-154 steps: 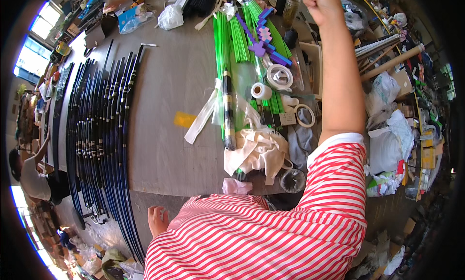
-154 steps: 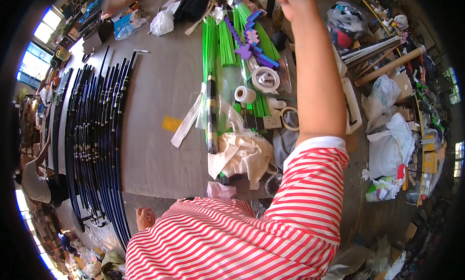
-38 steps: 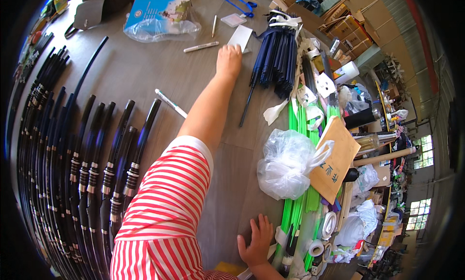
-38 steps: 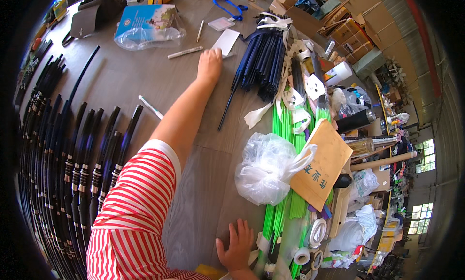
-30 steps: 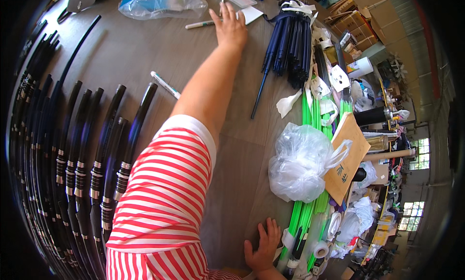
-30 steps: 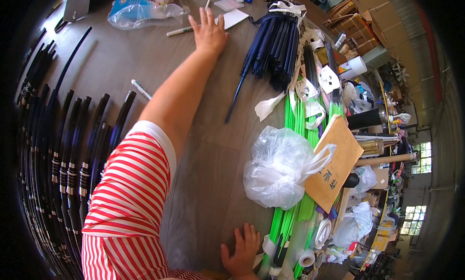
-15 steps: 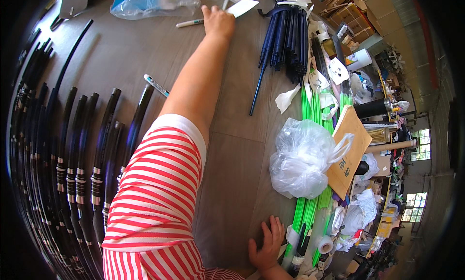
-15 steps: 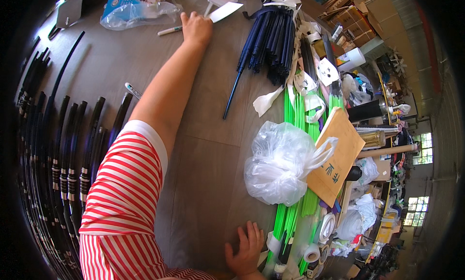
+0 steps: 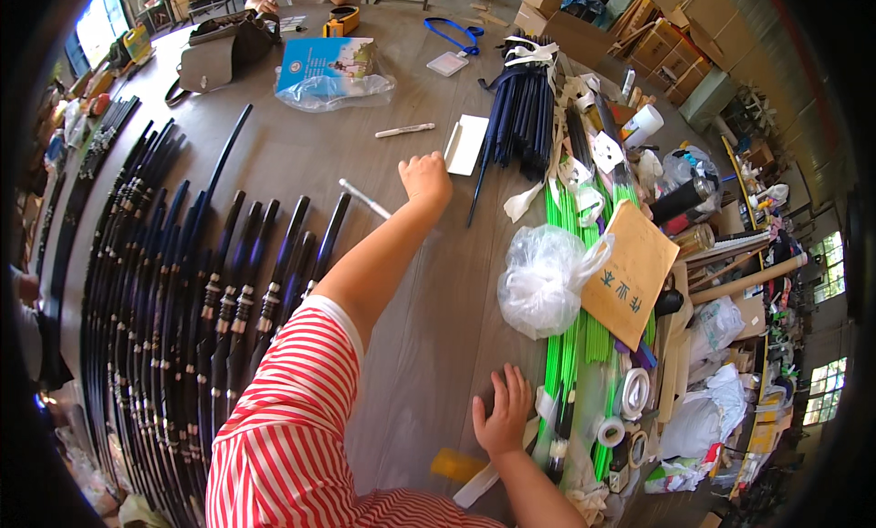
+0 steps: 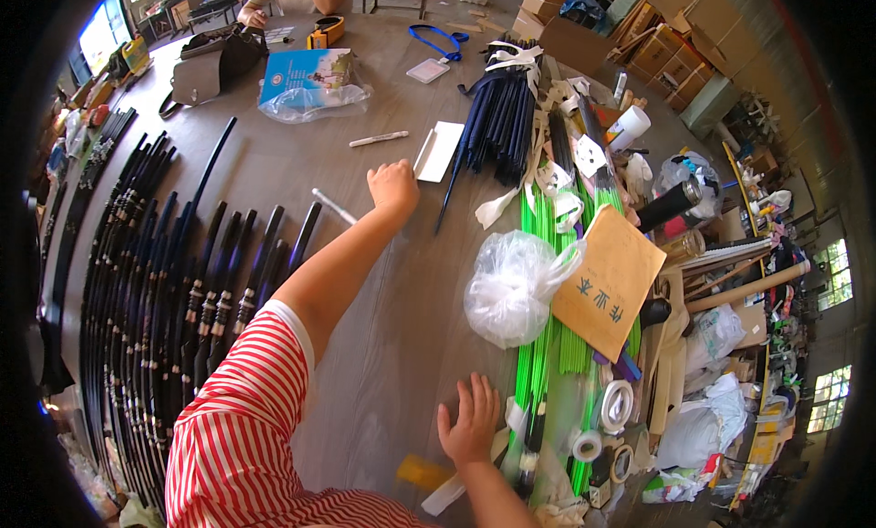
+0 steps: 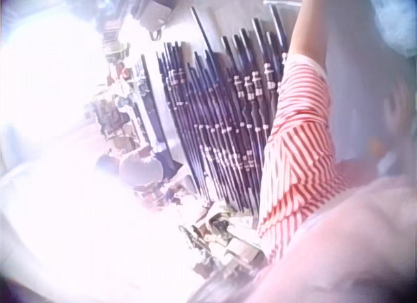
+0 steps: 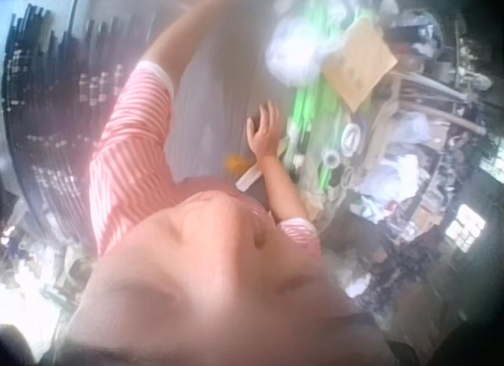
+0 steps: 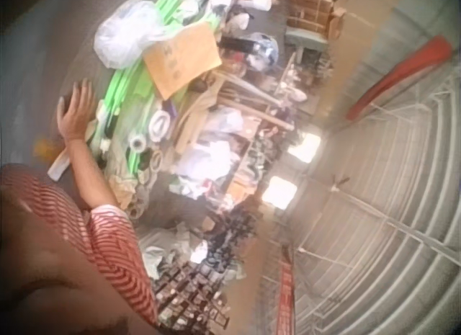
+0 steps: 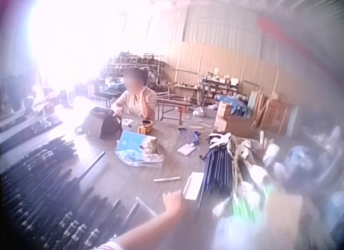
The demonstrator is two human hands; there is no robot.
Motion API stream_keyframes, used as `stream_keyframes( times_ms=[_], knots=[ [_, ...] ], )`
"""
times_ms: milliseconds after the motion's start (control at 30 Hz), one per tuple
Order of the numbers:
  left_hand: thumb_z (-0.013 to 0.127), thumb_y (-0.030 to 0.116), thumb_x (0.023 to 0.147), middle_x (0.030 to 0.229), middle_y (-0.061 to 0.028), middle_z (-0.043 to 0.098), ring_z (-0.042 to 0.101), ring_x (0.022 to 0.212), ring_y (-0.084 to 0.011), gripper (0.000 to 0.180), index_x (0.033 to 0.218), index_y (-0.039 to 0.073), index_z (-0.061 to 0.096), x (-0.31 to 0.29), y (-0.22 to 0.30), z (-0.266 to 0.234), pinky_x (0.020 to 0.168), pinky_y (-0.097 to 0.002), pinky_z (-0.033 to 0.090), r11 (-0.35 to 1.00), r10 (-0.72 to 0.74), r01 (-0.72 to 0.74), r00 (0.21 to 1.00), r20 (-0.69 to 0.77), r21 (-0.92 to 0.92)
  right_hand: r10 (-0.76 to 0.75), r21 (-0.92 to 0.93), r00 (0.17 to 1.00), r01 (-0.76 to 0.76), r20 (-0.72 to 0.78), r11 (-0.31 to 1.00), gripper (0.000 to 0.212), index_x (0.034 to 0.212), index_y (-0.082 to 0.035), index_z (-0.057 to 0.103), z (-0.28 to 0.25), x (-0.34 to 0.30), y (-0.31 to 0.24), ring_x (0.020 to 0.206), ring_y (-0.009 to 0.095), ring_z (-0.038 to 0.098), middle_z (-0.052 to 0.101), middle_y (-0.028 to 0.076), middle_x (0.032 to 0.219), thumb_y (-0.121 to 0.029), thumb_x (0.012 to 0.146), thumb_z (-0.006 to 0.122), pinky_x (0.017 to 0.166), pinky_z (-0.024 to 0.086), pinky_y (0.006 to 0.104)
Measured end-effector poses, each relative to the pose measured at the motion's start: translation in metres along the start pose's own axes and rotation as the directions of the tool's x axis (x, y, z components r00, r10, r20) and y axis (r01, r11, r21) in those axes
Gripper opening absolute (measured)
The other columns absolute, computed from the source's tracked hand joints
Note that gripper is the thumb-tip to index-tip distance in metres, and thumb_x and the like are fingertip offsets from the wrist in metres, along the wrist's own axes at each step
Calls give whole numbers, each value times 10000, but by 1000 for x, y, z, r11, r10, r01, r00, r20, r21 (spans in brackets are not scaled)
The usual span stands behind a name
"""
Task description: The person picks up blue and black rod sections, aligns them, and fits them together to form longer sections, then places a white rod into a slot on a workbench.
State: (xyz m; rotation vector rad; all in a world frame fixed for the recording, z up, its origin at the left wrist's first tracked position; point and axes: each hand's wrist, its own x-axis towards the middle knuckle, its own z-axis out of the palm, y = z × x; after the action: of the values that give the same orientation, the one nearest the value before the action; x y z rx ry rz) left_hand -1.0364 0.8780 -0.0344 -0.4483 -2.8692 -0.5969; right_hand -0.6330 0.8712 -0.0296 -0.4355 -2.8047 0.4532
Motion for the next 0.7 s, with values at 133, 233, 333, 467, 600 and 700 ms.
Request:
stream_keyframes(
  times_ms=[133, 233, 333, 467, 600, 700],
  knots=[
    [618, 156, 685, 838, -104, 665, 649, 788, -241, 153, 793, 62, 672, -37, -30, -26, 655, -302, 512, 980, -151, 186, 934, 322, -78, -18, -2, 1000, 18, -14, 1000, 462, 1157, -30, 455, 0, -2, 0, 1197, 358, 354, 411, 178, 1265, -235, 760, 572, 997, 252, 509],
    [647, 196, 673, 713, -72, 661, 655, 720, -185, 140, 717, 67, 678, -75, -45, -75, 643, -289, 512, 960, -167, 272, 738, 654, -62, -24, 6, 999, 25, -40, 1000, 454, 1155, -33, 454, 1, -5, 0, 1202, 354, 349, 408, 177, 1268, -234, 764, 567, 1002, 250, 505],
    [630, 197, 670, 637, -30, 649, 642, 606, -140, 132, 645, 76, 678, -107, -55, -82, 594, -278, 515, 975, -81, 207, 662, 745, -77, -26, -13, 997, 25, -77, 1000, 446, 1149, -30, 456, 0, -6, 2, 1207, 347, 345, 404, 178, 1274, -239, 769, 561, 1006, 247, 503],
    [639, 296, 677, 804, -82, 664, 651, 752, -195, 269, 792, 56, 677, -148, -31, -94, 664, -314, 520, 972, -199, 232, 757, 623, 28, -29, -20, 996, 28, -82, 999, 453, 1161, -26, 441, -3, -10, 1, 1206, 339, 346, 398, 182, 1276, -234, 776, 558, 1016, 243, 481],
    [651, 515, 689, 970, -154, 631, 606, 929, -289, 537, 925, 33, 643, -168, 2, -71, 771, -364, 488, 970, -241, 225, 875, 420, 87, -38, 0, 994, 38, -99, 999, 462, 1154, -19, 448, -3, -11, 1, 1207, 337, 346, 402, 186, 1273, -243, 768, 567, 1019, 241, 481],
    [557, 294, 796, 928, -139, 644, 634, 828, -282, 305, 949, 42, 637, -180, 10, -48, 699, -376, 511, 982, -190, 179, 910, 367, 65, -23, 5, 994, 24, -106, 1000, 467, 1145, -15, 456, -2, -10, 5, 1206, 334, 351, 415, 186, 1264, -249, 758, 571, 1018, 239, 485]
  ],
)
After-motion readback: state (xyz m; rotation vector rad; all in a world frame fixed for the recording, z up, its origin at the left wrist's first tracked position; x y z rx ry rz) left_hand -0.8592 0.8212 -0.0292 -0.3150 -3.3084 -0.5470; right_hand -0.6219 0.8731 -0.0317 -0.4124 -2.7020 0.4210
